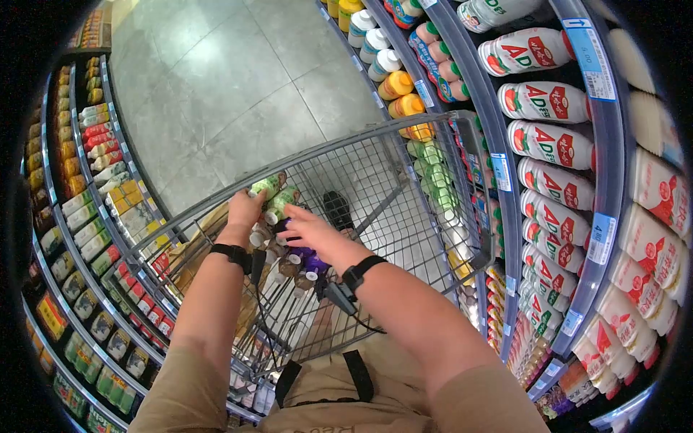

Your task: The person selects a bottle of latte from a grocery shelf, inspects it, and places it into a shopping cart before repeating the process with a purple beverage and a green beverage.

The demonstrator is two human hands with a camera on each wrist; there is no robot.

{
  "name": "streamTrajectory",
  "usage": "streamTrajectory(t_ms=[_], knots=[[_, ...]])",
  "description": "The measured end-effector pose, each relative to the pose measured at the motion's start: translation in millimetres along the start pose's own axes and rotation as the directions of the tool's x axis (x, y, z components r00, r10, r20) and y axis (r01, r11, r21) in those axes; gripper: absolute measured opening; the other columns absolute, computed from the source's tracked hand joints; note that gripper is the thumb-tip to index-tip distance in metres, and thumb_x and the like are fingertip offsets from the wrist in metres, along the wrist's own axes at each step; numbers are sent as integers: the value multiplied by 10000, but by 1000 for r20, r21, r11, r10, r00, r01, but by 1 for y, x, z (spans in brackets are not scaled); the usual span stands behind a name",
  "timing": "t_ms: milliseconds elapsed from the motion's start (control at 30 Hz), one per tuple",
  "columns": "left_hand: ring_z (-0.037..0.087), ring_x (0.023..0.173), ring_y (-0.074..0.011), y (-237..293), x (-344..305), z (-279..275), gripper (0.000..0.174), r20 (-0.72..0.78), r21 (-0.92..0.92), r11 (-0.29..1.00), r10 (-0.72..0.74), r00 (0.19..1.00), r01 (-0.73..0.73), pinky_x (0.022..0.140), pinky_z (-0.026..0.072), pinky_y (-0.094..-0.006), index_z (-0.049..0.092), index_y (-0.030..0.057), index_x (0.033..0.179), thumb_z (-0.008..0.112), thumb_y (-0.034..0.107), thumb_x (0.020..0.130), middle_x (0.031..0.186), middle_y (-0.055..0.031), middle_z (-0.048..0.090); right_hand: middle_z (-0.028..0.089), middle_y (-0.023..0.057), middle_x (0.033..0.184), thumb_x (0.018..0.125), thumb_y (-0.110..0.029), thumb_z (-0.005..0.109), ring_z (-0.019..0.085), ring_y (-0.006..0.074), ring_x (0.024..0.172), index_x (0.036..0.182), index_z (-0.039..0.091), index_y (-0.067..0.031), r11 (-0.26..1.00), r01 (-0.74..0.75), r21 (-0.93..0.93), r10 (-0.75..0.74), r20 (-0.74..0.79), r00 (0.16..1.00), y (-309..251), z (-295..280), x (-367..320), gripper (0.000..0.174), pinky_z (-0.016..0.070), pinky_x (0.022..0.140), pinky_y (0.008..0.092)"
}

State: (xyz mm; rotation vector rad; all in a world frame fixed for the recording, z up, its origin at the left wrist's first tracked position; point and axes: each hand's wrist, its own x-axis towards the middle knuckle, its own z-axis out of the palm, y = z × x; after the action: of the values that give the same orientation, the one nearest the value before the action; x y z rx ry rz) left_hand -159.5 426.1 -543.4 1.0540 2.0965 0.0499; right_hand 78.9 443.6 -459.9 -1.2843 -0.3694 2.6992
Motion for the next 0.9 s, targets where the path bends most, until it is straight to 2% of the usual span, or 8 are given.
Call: streamTrajectory(t_ms=[133,200,233,267,467,533,600,900], knots=[[733,622,-268,2,-13,-13,618,-3,-1,999,-34,999,34,652,581,-396,575,-107,1320,688,394,975,812,-214,740,325,139,1691,1073,-142,468,589,305,1345,1656,235,-53,998,56,5,-56,-39,998,-17,-22,-39,634,489,1090,429],[725,618,-265,12,-34,-34,549,115,-133,961,-230,966,244,623,577,-396,573,-44,1305,660,399,992,846,-214,733,346,143,1678,1083,-169,469,573,318,1359,1650,242,-45,997,77,-6,-78,-44,996,-23,-34,-58,623,488,1096,440],[759,769,-356,27,-51,-50,461,113,-115,946,-291,950,304,763,596,-433,634,-9,1201,652,391,971,1000,-275,742,351,143,1677,1081,-176,478,570,309,1365,1650,239,-40,996,83,20,-82,-75,994,-27,-37,-69,632,489,1093,427],[759,769,-356,24,-61,-57,461,103,-128,945,-290,952,302,763,596,-433,634,-9,1201,652,391,971,1000,-275,742,356,143,1676,1080,-183,487,566,301,1371,1650,237,-35,995,90,45,-85,-107,991,-30,-40,-80,640,491,1089,413],[735,650,-298,-36,-122,-73,386,22,-183,979,-85,996,87,656,582,-416,650,-20,1181,616,320,1003,913,-218,750,497,158,1551,1065,-205,549,611,286,1288,1587,349,-24,982,155,109,-137,-156,978,-19,-44,-119,588,519,1042,407],[740,856,-397,-1,-167,-103,383,132,-234,945,-201,971,228,792,575,-460,654,-22,1175,631,317,1000,973,-247,748,529,157,1517,1062,-206,559,622,279,1265,1566,382,-25,980,171,101,-154,-160,975,-13,-32,-130,564,526,1029,403],[709,951,-461,-26,-190,-94,364,84,-137,988,-60,995,71,861,557,-493,656,-12,1159,635,312,993,980,-276,737,572,151,1465,1058,-205,566,638,267,1228,1531,424,-26,988,147,40,-140,-150,979,-2,-18,-142,525,533,1008,396],[695,924,-452,-45,-334,-129,261,61,-81,976,208,976,-203,820,549,-503,655,6,1106,635,234,981,947,-262,725,632,149,1374,1073,-196,493,653,256,1178,1455,496,-24,987,144,-72,-153,-132,979,66,40,-200,419,543,955,379]])
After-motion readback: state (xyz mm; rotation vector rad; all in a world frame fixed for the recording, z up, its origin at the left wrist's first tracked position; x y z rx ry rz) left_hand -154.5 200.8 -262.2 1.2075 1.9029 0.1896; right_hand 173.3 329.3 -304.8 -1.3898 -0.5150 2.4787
